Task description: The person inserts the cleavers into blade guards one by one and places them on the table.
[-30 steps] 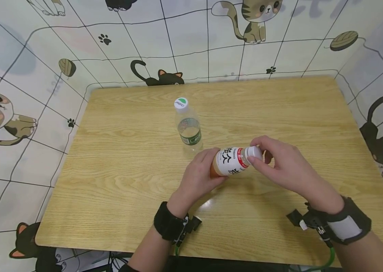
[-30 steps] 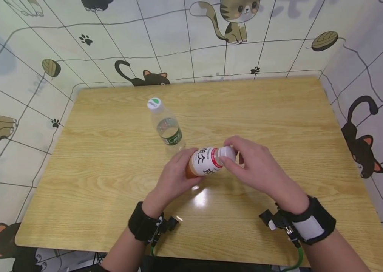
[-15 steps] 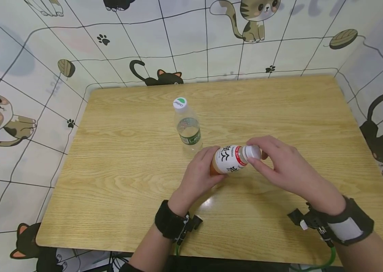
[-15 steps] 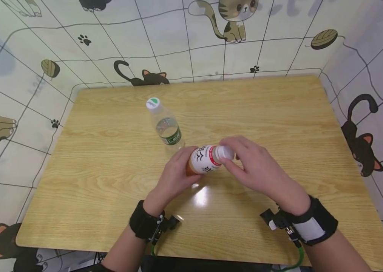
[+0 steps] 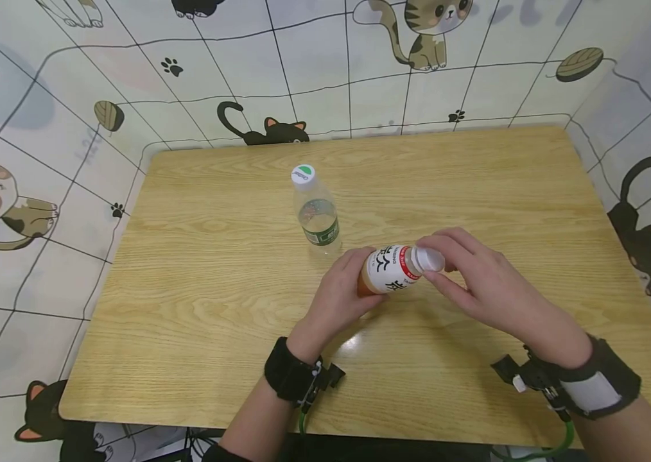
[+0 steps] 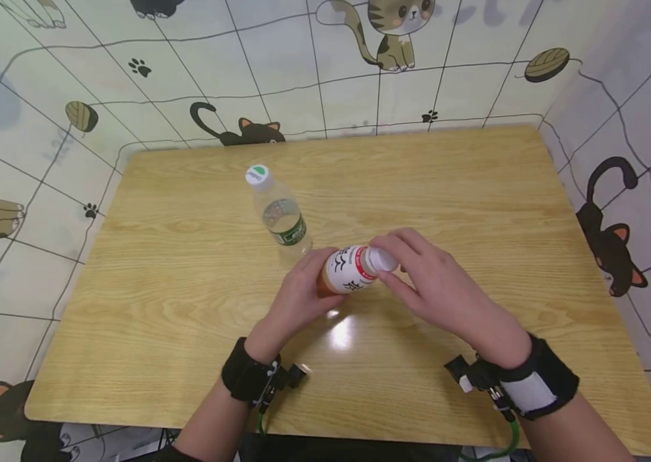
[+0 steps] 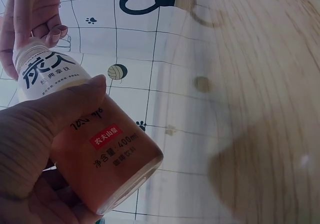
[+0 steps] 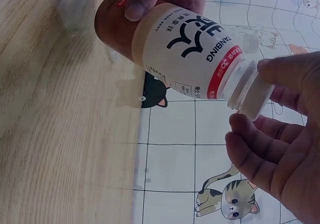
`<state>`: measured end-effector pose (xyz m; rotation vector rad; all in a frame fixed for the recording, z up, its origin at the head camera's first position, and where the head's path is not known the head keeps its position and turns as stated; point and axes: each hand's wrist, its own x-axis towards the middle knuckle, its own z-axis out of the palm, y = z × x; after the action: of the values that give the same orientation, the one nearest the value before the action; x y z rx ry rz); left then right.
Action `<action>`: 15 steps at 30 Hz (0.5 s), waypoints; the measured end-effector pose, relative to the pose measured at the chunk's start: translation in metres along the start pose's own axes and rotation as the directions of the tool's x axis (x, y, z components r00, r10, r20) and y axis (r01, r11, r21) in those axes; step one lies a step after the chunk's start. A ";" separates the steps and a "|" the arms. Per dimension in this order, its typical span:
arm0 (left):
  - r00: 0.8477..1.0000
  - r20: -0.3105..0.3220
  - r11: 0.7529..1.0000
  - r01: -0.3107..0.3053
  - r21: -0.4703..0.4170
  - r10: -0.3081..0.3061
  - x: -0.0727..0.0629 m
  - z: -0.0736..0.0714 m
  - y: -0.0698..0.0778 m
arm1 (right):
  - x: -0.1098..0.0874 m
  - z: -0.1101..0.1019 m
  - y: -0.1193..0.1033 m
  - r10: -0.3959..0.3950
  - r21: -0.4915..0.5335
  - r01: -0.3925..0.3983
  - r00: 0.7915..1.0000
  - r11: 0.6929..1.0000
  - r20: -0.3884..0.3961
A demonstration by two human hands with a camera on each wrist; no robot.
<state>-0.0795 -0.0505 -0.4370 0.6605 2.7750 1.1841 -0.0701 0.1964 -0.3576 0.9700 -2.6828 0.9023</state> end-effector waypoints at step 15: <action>0.995 -0.058 0.988 -0.074 0.135 0.083 -0.002 0.000 0.005 | 0.003 0.004 -0.003 0.244 -0.016 -0.246 0.967 0.969 -0.079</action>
<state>-0.0762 -0.0480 -0.4337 0.7632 2.9264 1.0577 -0.0700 0.1905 -0.3585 0.5927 -2.7820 0.9251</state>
